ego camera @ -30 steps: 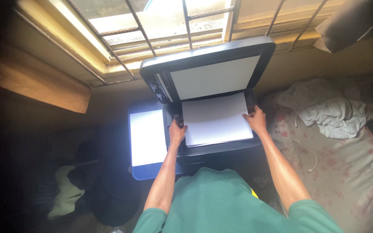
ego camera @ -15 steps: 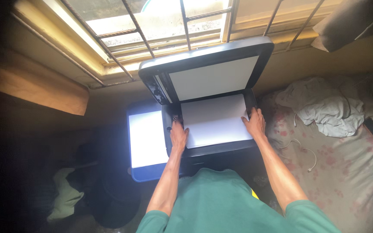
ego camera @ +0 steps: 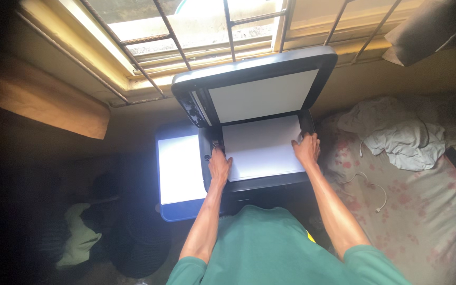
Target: The person repeatedly loads sheets of paper into a desktop printer's input tray, aligning them by hand. The person closes the printer lid at the end.
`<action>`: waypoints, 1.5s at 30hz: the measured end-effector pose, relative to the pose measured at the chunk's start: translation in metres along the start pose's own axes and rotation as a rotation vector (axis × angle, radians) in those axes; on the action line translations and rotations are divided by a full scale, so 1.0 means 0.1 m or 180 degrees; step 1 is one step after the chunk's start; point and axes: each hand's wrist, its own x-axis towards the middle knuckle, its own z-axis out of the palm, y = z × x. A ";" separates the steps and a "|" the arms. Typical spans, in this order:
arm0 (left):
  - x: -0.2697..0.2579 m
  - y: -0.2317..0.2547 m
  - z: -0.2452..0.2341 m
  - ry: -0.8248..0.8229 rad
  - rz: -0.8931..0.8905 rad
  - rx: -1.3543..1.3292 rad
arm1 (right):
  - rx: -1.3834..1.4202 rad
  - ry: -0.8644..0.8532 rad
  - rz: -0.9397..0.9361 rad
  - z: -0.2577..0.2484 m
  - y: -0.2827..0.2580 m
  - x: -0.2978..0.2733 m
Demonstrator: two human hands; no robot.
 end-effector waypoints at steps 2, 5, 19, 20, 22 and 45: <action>0.01 0.00 0.00 0.0044 0.0017 0.0034 | 0.0095 -0.0061 0.0373 0.12 -0.01 0.11; 0.00 -0.02 0.01 0.0102 0.0088 0.0074 | 0.0587 -0.0011 0.0658 0.21 0.08 0.25; 0.08 -0.09 0.05 -0.0026 -0.0018 0.0042 | 0.1723 -0.0747 0.0191 0.04 0.20 0.21; 0.10 -0.10 0.06 -0.0056 -0.0077 0.0040 | 0.2081 -0.0914 0.0160 0.04 0.23 0.18; 0.15 -0.12 0.07 -0.0073 -0.0106 -0.0052 | 0.2343 -0.0941 0.0158 0.01 0.27 0.15; 0.36 -0.23 0.13 -0.0455 0.0647 -0.1699 | 0.3743 -0.0925 -0.0303 -0.22 0.08 0.08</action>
